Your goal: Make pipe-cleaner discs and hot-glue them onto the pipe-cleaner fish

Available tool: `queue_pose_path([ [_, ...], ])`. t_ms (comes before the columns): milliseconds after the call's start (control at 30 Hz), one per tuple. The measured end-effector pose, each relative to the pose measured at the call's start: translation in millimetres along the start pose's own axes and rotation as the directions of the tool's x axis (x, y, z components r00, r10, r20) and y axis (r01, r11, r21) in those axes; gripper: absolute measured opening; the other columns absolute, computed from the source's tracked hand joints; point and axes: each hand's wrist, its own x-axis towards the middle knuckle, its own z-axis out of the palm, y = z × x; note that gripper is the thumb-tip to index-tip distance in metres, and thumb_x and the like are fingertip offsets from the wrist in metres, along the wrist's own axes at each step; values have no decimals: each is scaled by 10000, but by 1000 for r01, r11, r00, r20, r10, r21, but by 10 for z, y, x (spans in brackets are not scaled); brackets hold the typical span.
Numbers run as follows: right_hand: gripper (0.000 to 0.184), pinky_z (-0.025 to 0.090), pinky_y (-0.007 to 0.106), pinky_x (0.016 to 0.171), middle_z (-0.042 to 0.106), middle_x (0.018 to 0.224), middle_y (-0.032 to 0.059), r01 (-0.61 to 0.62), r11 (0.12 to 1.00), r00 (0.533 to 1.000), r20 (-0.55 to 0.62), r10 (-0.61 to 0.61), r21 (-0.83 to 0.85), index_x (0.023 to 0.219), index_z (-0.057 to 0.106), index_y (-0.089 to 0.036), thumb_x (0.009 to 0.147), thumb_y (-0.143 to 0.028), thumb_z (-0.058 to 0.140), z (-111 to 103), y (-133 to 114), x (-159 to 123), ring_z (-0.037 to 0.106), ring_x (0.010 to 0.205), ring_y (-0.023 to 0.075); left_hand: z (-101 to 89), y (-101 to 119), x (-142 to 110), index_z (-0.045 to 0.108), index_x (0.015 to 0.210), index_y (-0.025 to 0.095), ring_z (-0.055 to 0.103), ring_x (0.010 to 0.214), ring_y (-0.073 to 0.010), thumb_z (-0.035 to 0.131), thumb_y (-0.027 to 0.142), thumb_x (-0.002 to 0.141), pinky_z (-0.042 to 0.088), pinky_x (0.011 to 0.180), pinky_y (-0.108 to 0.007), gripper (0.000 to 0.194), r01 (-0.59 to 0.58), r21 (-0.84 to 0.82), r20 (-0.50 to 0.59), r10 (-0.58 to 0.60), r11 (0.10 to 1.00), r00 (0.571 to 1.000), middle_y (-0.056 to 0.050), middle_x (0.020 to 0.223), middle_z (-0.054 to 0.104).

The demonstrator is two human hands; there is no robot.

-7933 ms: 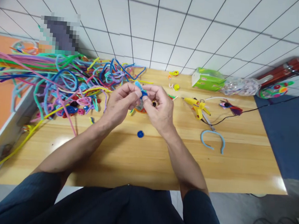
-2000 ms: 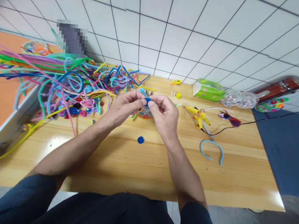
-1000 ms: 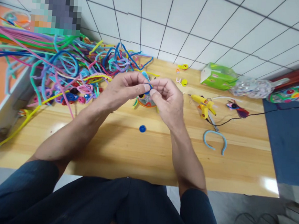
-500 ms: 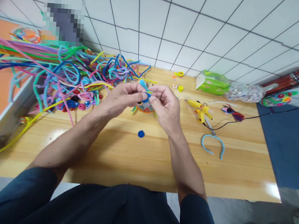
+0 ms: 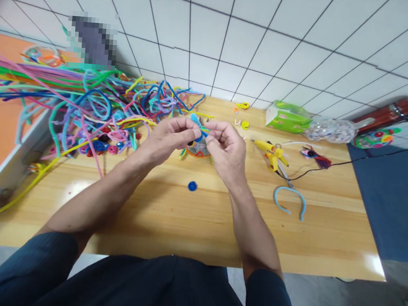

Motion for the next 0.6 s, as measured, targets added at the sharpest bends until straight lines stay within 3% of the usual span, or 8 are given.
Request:
queue_pose_path([
  [167, 169, 553, 258, 658, 721, 804, -37, -28, 999, 1000, -11, 28, -24, 1024, 781, -257, 856, -257, 769, -6, 3, -2, 645, 696, 118, -11, -2, 0, 677, 774, 174, 530, 633, -102, 873, 442, 799, 459, 646, -263, 334, -2, 13, 0, 2, 1000, 1000, 30, 683, 612],
  [367, 182, 518, 237, 633, 708, 793, -46, -74, 997, 995, 62, 74, -3, 1002, 770, -248, 823, -224, 750, -33, -11, 15, 630, 695, 112, -28, -24, 11, 695, 772, 172, 503, 614, -93, 896, 448, 777, 411, 603, -246, 341, -33, 39, 11, 32, 999, 999, 23, 688, 633],
  [600, 208, 511, 245, 631, 689, 785, -54, -52, 998, 999, 1, 52, -26, 1016, 751, -258, 817, -201, 726, -51, -36, 5, 611, 676, 109, -18, 5, 3, 704, 743, 170, 481, 584, -90, 905, 433, 766, 370, 563, -249, 332, -4, 29, 8, 4, 1000, 1000, 26, 655, 604],
])
